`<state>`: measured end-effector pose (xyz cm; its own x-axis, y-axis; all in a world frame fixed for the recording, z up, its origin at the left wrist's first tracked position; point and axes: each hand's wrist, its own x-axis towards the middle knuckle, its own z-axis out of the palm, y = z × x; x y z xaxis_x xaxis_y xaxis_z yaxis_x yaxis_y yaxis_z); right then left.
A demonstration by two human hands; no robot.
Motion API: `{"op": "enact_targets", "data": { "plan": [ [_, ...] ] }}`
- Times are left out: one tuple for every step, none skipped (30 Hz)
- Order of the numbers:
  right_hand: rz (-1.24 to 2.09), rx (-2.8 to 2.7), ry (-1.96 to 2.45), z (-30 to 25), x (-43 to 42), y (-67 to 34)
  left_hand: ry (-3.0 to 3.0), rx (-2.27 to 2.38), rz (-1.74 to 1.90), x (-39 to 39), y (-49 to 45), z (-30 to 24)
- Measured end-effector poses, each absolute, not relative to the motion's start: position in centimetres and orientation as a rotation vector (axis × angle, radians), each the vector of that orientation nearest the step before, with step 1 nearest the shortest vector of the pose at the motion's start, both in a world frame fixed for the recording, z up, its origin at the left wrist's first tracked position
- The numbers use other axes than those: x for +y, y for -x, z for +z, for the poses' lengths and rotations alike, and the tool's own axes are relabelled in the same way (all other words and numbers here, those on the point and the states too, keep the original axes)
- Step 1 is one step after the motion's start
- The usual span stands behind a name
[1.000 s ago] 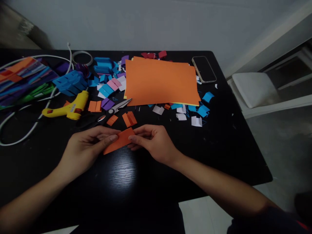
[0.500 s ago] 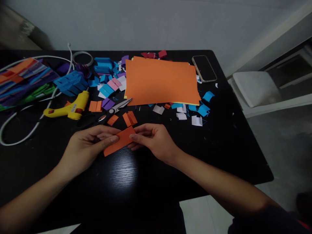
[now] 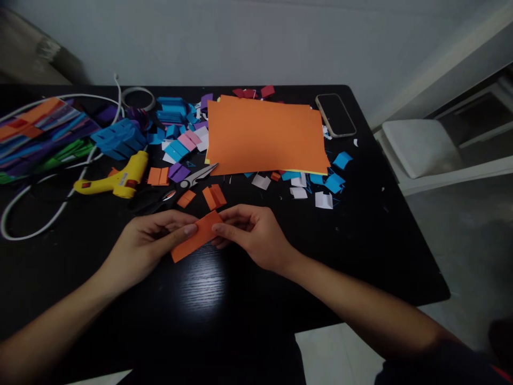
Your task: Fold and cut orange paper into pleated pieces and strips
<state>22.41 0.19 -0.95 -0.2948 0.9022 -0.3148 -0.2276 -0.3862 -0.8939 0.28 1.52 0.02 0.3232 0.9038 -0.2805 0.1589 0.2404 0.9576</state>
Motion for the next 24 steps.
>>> {"op": "enact_targets", "data": {
  "plan": [
    [1.785, -0.97, 1.11, -0.95, 0.19, -22.4, -1.241, 1.139, 0.695, 1.54, -0.26, 0.02],
    [1.78, -0.964, 1.106, -0.96, 0.2, -22.41, -1.249, 1.137, 0.69, 1.56, -0.23, 0.02],
    [1.779, -0.959, 1.104, -0.97, 0.2, -22.41, -1.261, 1.138, 0.687, 1.58, -0.18, -0.01],
    [1.778, -0.954, 1.102, -0.97, 0.2, -22.42, -1.273, 1.143, 0.688, 1.6, -0.12, -0.03],
    [1.779, -0.951, 1.1, -0.98, 0.2, -22.43, -1.282, 1.148, 0.691, 1.61, -0.07, -0.07],
    [1.78, -0.949, 1.097, -0.99, 0.2, -22.45, -1.288, 1.154, 0.699, 1.61, -0.01, -0.1],
    [1.78, -0.949, 1.094, -1.01, 0.19, -22.46, -1.29, 1.158, 0.711, 1.6, 0.04, -0.13],
    [1.78, -0.95, 1.09, -1.03, 0.19, -22.48, -1.286, 1.159, 0.722, 1.57, 0.09, -0.17],
    [1.779, -0.949, 1.083, -1.06, 0.18, -22.49, -1.279, 1.156, 0.731, 1.53, 0.12, -0.19],
    [1.775, -0.947, 1.077, -1.1, 0.19, -22.5, -1.273, 1.153, 0.738, 1.49, 0.14, -0.21],
    [1.772, -0.948, 1.073, -1.14, 0.19, -22.51, -1.266, 1.15, 0.743, 1.44, 0.16, -0.23],
    [1.768, -0.95, 1.073, -1.17, 0.2, -22.52, -1.26, 1.149, 0.747, 1.41, 0.16, -0.25],
    [1.766, -0.952, 1.075, -1.2, 0.21, -22.52, -1.256, 1.149, 0.75, 1.38, 0.16, -0.26],
    [1.763, -0.955, 1.078, -1.22, 0.22, -22.52, -1.254, 1.15, 0.752, 1.37, 0.15, -0.27],
    [1.762, -0.959, 1.084, -1.23, 0.23, -22.51, -1.256, 1.15, 0.753, 1.37, 0.13, -0.27],
    [1.76, -0.962, 1.089, -1.23, 0.24, -22.51, -1.26, 1.152, 0.753, 1.38, 0.12, -0.27],
    [1.758, -0.966, 1.092, -1.22, 0.25, -22.51, -1.264, 1.154, 0.753, 1.4, 0.1, -0.26],
    [1.755, -0.969, 1.095, -1.21, 0.25, -22.5, -1.268, 1.154, 0.752, 1.43, 0.07, -0.24],
    [1.753, -0.973, 1.098, -1.19, 0.24, -22.5, -1.27, 1.154, 0.752, 1.47, 0.04, -0.22],
    [1.752, -0.976, 1.101, -1.17, 0.23, -22.49, -1.271, 1.154, 0.753, 1.51, 0.0, -0.17],
    [1.752, -0.976, 1.103, -1.16, 0.23, -22.49, -1.272, 1.152, 0.751, 1.56, -0.03, -0.12],
    [1.753, -0.973, 1.106, -1.15, 0.22, -22.49, -1.275, 1.149, 0.745, 1.62, -0.06, -0.06],
    [1.756, -0.964, 1.112, -1.14, 0.23, -22.49, -1.282, 1.145, 0.736, 1.68, -0.09, 0.01],
    [1.757, -0.952, 1.117, -1.14, 0.24, -22.5, -1.293, 1.142, 0.721, 1.74, -0.1, 0.08]
  ]
}}
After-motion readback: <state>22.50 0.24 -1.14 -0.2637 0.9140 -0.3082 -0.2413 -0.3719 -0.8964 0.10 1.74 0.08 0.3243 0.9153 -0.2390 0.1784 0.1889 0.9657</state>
